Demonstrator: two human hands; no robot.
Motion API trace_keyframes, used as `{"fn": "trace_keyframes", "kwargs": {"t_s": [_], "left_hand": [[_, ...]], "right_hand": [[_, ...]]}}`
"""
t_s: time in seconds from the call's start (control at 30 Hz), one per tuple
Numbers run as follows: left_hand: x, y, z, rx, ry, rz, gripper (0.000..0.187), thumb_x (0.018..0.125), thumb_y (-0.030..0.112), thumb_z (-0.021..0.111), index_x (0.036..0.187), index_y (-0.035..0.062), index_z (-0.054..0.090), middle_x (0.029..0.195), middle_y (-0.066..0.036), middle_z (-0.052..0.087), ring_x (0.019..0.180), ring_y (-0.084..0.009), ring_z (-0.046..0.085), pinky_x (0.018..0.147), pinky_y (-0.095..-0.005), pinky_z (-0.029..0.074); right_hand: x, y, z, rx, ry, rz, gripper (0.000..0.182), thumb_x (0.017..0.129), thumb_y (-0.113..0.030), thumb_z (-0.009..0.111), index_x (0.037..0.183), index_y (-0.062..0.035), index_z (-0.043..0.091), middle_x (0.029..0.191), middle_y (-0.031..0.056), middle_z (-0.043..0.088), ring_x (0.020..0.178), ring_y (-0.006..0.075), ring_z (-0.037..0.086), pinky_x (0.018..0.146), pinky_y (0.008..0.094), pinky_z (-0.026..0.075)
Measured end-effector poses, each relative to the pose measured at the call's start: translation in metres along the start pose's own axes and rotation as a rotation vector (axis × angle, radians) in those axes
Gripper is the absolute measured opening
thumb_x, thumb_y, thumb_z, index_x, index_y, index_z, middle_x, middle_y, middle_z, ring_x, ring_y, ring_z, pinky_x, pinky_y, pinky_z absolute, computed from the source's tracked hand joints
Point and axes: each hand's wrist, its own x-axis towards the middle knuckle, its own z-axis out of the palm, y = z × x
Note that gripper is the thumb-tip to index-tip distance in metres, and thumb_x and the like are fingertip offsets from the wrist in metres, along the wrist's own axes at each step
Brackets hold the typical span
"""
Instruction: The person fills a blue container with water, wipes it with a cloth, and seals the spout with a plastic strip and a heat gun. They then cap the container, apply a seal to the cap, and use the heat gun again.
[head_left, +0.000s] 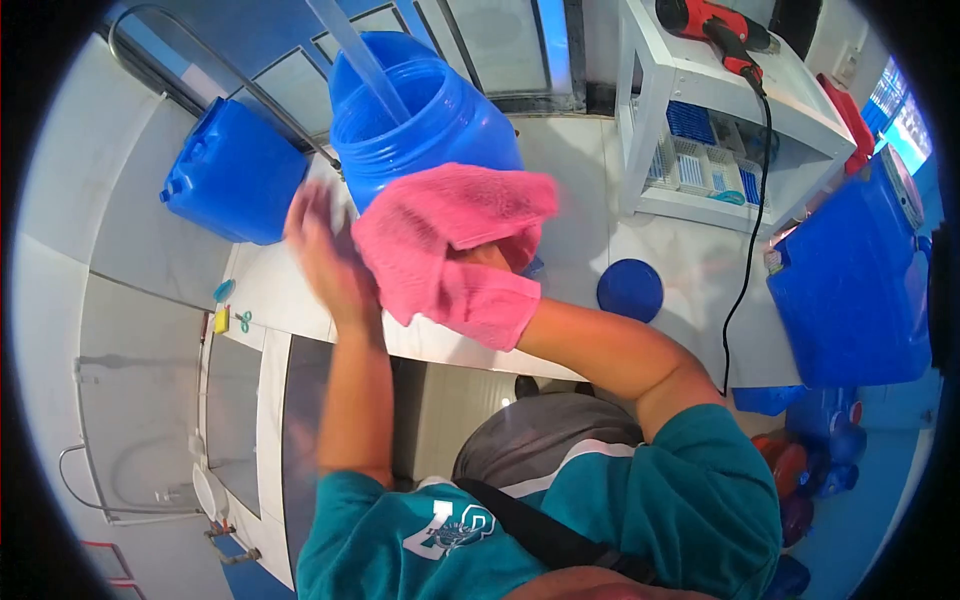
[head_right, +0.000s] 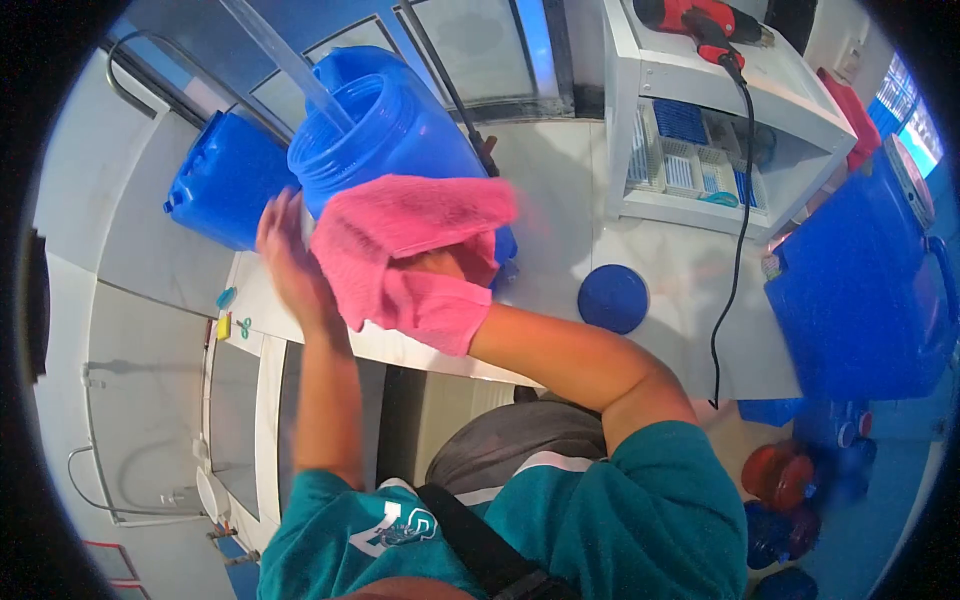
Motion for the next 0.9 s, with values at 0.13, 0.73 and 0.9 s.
{"fn": "trace_keyframes", "kwargs": {"t_s": [0.13, 0.73, 0.9], "left_hand": [[-0.094, 0.014, -0.02, 0.068, 0.366, 0.217, 0.035, 0.104, 0.023, 0.048, 0.131, 0.0006, 0.046, 0.131, -0.015, 0.053, 0.124, -0.0261, 0.051, 0.111, -0.0403, 0.037], [0.039, -0.047, 0.02, -0.595, -0.1, -0.801, 0.049, 0.103, 0.042, 0.05, 0.132, 0.0035, 0.05, 0.13, -0.01, 0.055, 0.108, -0.0206, 0.057, 0.097, -0.0338, 0.046], [0.1, -0.086, 0.009, 0.54, -0.301, 0.43, 0.051, 0.092, 0.025, 0.069, 0.134, -0.0005, 0.055, 0.137, -0.013, 0.057, 0.122, -0.0255, 0.058, 0.103, -0.0353, 0.045]], "right_hand": [[0.046, -0.024, -0.007, -0.6, 0.164, -0.231, 0.048, 0.095, -0.03, 0.06, 0.139, -0.0119, 0.053, 0.137, 0.0113, 0.056, 0.124, 0.0241, 0.054, 0.105, 0.043, 0.041], [-0.004, -0.101, -0.162, -0.067, -0.243, -0.028, 0.026, 0.093, -0.017, 0.069, 0.115, -0.0042, 0.071, 0.098, 0.0103, 0.075, 0.087, 0.023, 0.073, 0.078, 0.0362, 0.057], [0.033, 0.029, -0.183, -0.164, 0.237, 0.372, 0.026, 0.094, -0.011, 0.065, 0.119, -0.0015, 0.067, 0.106, 0.0154, 0.072, 0.093, 0.0232, 0.07, 0.083, 0.0345, 0.055]]}}
